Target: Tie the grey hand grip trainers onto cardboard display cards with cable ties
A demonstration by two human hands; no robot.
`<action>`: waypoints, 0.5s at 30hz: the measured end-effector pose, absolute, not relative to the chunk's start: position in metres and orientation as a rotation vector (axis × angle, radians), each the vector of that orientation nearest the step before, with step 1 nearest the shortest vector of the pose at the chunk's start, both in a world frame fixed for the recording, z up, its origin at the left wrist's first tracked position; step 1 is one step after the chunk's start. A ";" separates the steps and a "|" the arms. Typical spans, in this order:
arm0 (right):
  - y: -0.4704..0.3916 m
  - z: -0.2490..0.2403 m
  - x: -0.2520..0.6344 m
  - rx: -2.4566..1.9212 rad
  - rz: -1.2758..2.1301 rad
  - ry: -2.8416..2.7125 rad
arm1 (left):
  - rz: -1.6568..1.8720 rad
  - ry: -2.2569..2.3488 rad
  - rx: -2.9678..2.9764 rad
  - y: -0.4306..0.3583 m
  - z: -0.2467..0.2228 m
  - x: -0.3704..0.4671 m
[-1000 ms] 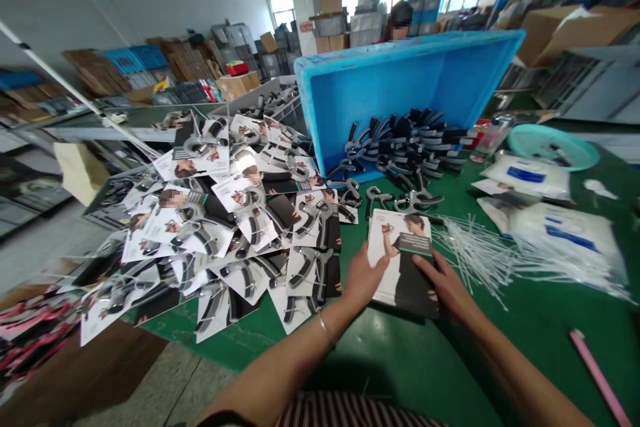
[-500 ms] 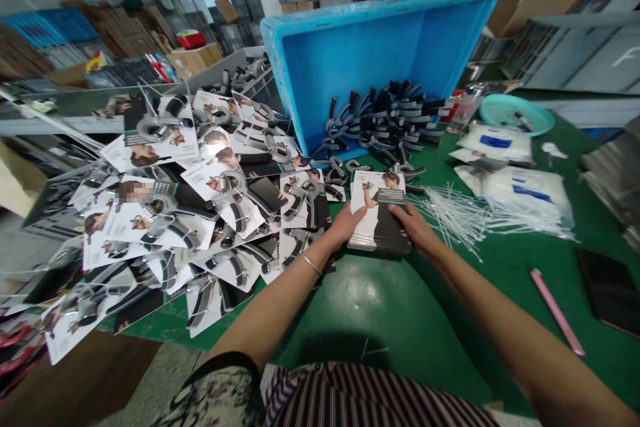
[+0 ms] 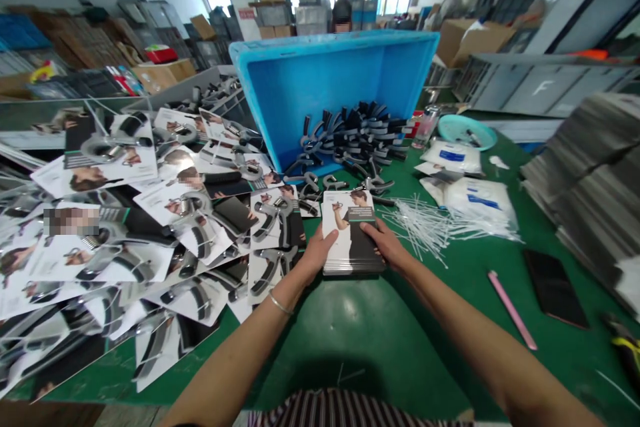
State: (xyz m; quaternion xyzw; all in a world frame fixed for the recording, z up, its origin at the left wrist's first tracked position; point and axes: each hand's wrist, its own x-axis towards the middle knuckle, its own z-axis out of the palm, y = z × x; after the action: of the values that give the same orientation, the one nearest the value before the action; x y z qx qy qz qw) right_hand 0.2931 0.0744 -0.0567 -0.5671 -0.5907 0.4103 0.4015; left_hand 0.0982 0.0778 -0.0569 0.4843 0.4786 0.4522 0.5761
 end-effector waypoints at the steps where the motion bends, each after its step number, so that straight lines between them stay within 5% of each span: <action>1: 0.074 -0.056 0.297 -1.446 1.010 -1.527 | 1.055 1.125 1.139 0.076 -0.056 0.098; 15: 0.087 -0.060 0.395 -1.897 0.642 -1.977 | 1.007 1.274 1.264 0.071 -0.061 0.091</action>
State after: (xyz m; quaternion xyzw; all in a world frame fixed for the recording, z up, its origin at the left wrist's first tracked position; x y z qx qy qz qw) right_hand 0.3947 0.0872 -0.0603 -0.6652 -0.6931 0.2251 0.1629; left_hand 0.0907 0.0706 -0.0615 0.5262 0.5303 0.4194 0.5157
